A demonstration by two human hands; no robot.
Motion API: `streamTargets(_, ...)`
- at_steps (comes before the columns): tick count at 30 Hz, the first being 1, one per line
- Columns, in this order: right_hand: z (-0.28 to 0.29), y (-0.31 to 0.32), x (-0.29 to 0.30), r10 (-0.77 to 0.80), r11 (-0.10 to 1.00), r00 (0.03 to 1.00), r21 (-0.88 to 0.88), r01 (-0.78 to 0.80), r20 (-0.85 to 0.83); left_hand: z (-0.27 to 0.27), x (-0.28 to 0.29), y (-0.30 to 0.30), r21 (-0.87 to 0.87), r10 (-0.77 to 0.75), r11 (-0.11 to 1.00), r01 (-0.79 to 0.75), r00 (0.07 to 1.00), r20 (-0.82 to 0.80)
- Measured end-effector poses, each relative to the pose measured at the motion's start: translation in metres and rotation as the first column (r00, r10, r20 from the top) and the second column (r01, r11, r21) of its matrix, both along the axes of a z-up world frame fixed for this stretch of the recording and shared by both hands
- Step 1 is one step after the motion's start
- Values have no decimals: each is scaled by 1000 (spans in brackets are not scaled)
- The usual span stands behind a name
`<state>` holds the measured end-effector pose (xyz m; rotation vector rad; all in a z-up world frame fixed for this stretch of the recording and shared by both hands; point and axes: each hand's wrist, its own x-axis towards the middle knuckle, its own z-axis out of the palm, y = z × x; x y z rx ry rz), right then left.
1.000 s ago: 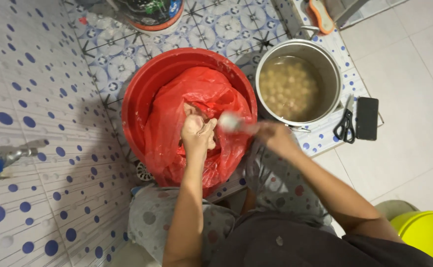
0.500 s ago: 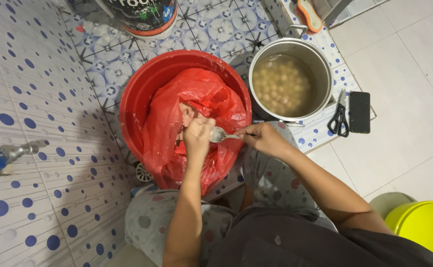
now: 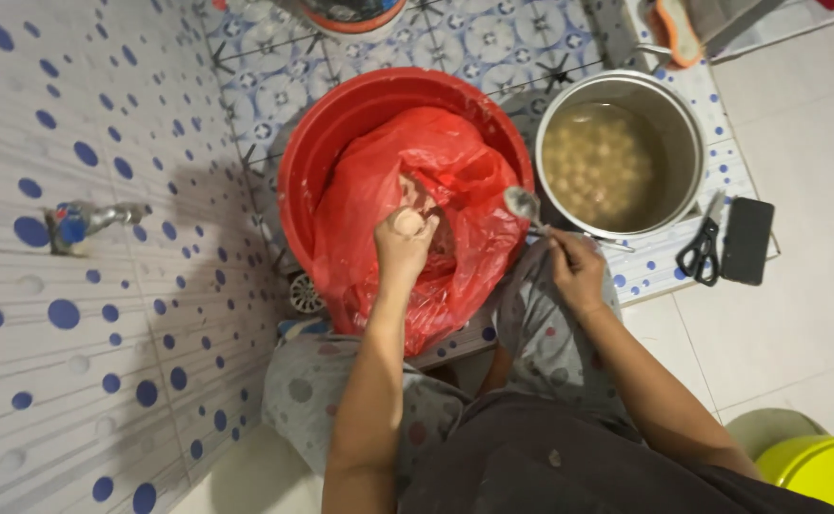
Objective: Scooping dough from a bucket and dropping it into a pot of liquid to make meatballs
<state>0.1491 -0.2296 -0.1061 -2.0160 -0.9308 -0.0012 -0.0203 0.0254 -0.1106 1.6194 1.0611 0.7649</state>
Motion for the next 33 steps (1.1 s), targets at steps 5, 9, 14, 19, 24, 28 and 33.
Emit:
streamTargets(5,-21,1,13,-75,985,991,149,91,-110,49,2,-8,-105,-68,988,111,935,349)
streamTargets(9,-11,2,10,-66,986,988,141,86,-139,76,5,6,-534,-246,838,107,949,-196)
streamTargets(14,-7,7,10,-64,988,990,129,81,-127,56,-7,-7,-468,54,869,159,911,409)
streamTargets(19,-9,8,10,-59,985,985,151,83,-159,28,-3,-9,-377,35,923,81,956,292)
streamTargets(24,-14,7,11,-53,982,979,168,87,-196,59,-9,-16,-53,-38,997,48,983,178)
streamTargets(28,-17,6,12,-46,983,977,165,81,-210,49,-10,-10,-215,-131,938,271,854,503)
streamTargets(33,-25,3,15,-47,982,973,166,85,-225,89,-14,-21,-308,-93,907,288,849,520)
